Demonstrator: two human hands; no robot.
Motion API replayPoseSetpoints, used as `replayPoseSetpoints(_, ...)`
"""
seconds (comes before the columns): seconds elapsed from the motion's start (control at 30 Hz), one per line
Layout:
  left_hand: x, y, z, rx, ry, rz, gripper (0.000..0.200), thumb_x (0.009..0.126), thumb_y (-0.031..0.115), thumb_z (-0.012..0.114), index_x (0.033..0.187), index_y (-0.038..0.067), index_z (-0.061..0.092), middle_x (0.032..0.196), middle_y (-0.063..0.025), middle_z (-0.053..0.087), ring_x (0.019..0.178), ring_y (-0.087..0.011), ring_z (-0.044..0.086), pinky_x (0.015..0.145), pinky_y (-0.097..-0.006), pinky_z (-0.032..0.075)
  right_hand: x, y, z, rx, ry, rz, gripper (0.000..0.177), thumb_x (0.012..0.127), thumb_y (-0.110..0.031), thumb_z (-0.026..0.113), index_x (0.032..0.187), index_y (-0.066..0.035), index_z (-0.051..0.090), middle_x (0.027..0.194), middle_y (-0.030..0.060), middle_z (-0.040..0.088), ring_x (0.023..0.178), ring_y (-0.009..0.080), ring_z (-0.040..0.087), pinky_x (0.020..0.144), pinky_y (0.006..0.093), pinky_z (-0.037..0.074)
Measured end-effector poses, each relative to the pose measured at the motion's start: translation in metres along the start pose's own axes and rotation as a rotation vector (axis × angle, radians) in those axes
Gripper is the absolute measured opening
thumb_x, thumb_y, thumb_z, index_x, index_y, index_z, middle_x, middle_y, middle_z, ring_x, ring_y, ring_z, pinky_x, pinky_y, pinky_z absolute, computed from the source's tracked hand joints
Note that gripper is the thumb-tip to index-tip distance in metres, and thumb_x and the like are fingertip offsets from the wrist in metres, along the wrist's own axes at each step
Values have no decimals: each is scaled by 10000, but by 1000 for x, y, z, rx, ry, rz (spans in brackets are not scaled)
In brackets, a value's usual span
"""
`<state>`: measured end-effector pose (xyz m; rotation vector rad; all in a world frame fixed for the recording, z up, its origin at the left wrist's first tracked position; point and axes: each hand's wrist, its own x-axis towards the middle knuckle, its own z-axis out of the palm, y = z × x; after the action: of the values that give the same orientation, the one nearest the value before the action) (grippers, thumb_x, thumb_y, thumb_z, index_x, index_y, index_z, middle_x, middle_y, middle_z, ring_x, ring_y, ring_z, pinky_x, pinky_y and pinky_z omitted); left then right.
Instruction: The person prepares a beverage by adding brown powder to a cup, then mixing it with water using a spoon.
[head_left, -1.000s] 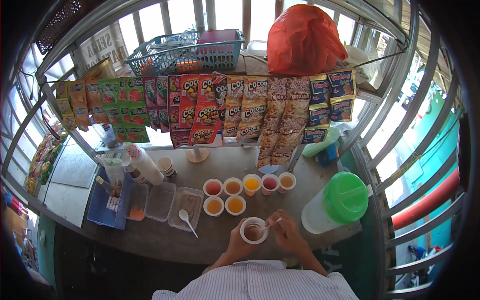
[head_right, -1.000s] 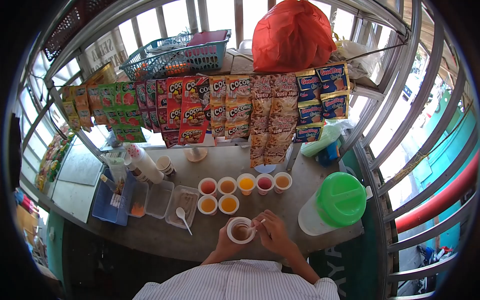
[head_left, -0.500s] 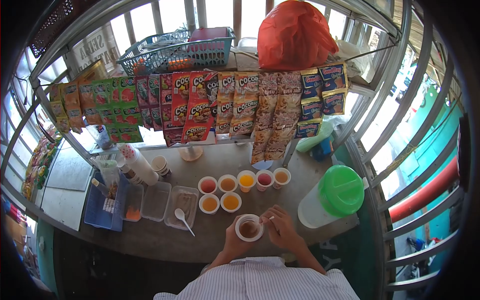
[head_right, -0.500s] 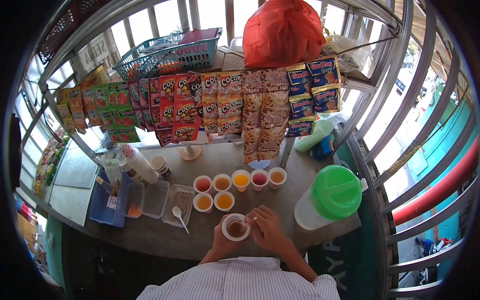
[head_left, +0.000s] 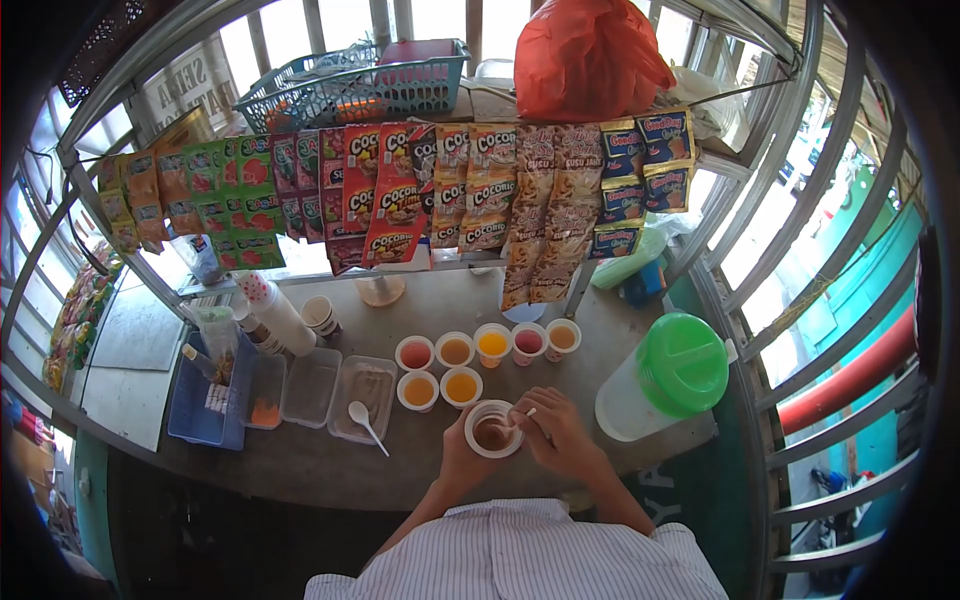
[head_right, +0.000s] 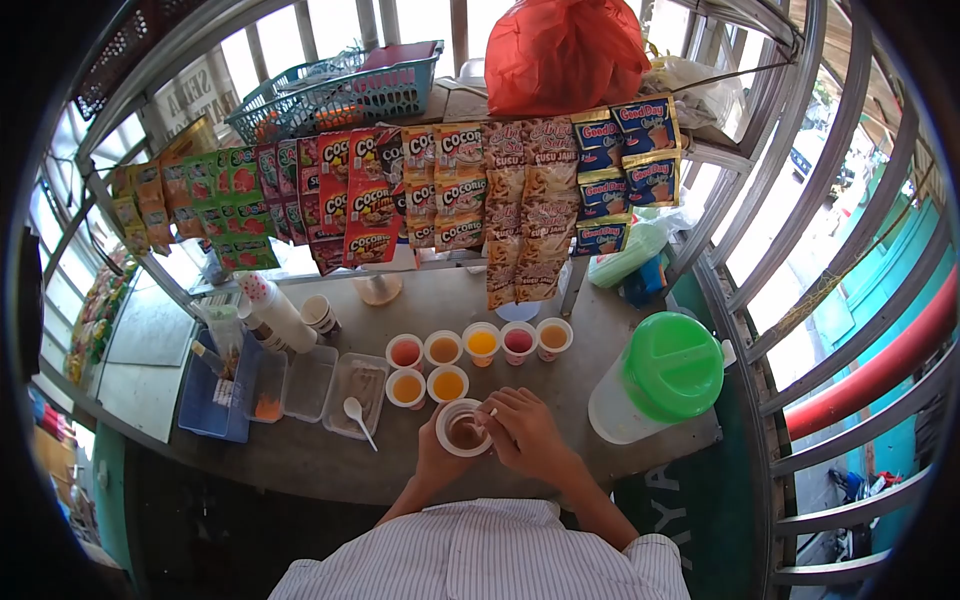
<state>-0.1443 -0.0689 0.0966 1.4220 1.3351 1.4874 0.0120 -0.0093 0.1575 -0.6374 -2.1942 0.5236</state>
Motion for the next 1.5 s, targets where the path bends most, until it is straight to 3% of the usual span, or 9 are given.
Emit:
replayPoseSetpoints(0.07, 0, 3, 0, 44, -17, 7, 598, 671, 227, 901, 1136, 37, 576, 1035, -94, 692, 931, -180, 684, 841, -302, 542, -2, 8, 3, 179, 43, 14, 12, 855, -17, 590, 856, -13, 602, 814, 113, 611, 760, 294, 580, 699, 389, 459)
replayPoseSetpoints(0.2, -1, 3, -2, 13, -7, -4, 597, 676, 225, 899, 1141, 35, 575, 1045, -96, 688, 931, -179, 684, 840, -300, 543, -1, 1, -1, 21, -8, -16, 15, 865, -14, 583, 860, -11, 597, 815, 117, 610, 766, 298, 583, 702, 394, 459)
replayPoseSetpoints(0.27, -2, 1, -3, -4, -39, -39, 605, 672, 234, 904, 1139, 31, 578, 1052, -96, 685, 938, -179, 681, 849, -299, 540, -4, 6, 3, 201, 7, 42, 9, 864, -26, 592, 860, -19, 596, 824, 112, 618, 780, 294, 589, 705, 395, 457)
replayPoseSetpoints(0.4, -2, -4, -2, -85, -27, -60, 598, 673, 238, 904, 1135, 32, 585, 1053, -91, 681, 948, -180, 677, 852, -299, 538, -4, 5, -1, 59, -24, 16, 13, 869, -20, 586, 860, -15, 593, 826, 118, 618, 780, 296, 593, 705, 397, 462)
replayPoseSetpoints(0.47, -3, -7, -2, -50, -55, -60, 587, 674, 230, 905, 1129, 34, 591, 1058, -88, 676, 958, -177, 672, 856, -299, 537, -9, 12, 3, 233, 24, 43, 4, 862, -21, 592, 859, -18, 593, 830, 114, 622, 775, 295, 593, 699, 395, 460)
replayPoseSetpoints(0.6, -2, -3, -2, -51, -56, -24, 570, 680, 215, 900, 1126, 34, 593, 1063, -88, 674, 960, -175, 671, 853, -302, 540, -9, 11, -1, 76, -3, -6, 9, 863, -8, 585, 857, -12, 589, 824, 118, 620, 759, 298, 588, 690, 394, 461)
replayPoseSetpoints(1.27, -7, 0, -5, -69, -81, -93, 589, 673, 200, 905, 1140, 36, 586, 1074, -87, 678, 968, -172, 668, 870, -307, 536, -17, 13, 9, 297, 28, 59, 38, 862, 9, 570, 834, -17, 577, 793, 106, 607, 745, 276, 555, 667, 365, 458)
replayPoseSetpoints(1.37, -6, 5, -6, -43, -63, -45, 585, 675, 196, 903, 1138, 33, 586, 1068, -88, 680, 960, -174, 671, 868, -306, 537, -14, 12, 9, 162, 108, 22, 47, 872, 13, 560, 834, -12, 573, 796, 112, 610, 736, 279, 555, 671, 366, 458)
replayPoseSetpoints(1.5, -5, 2, -8, -63, -70, -82, 585, 674, 196, 903, 1139, 34, 586, 1065, -88, 680, 961, -175, 670, 865, -305, 538, -13, 11, 10, 283, 6, 55, 47, 870, 16, 563, 833, -12, 573, 797, 112, 613, 730, 280, 555, 670, 367, 458)
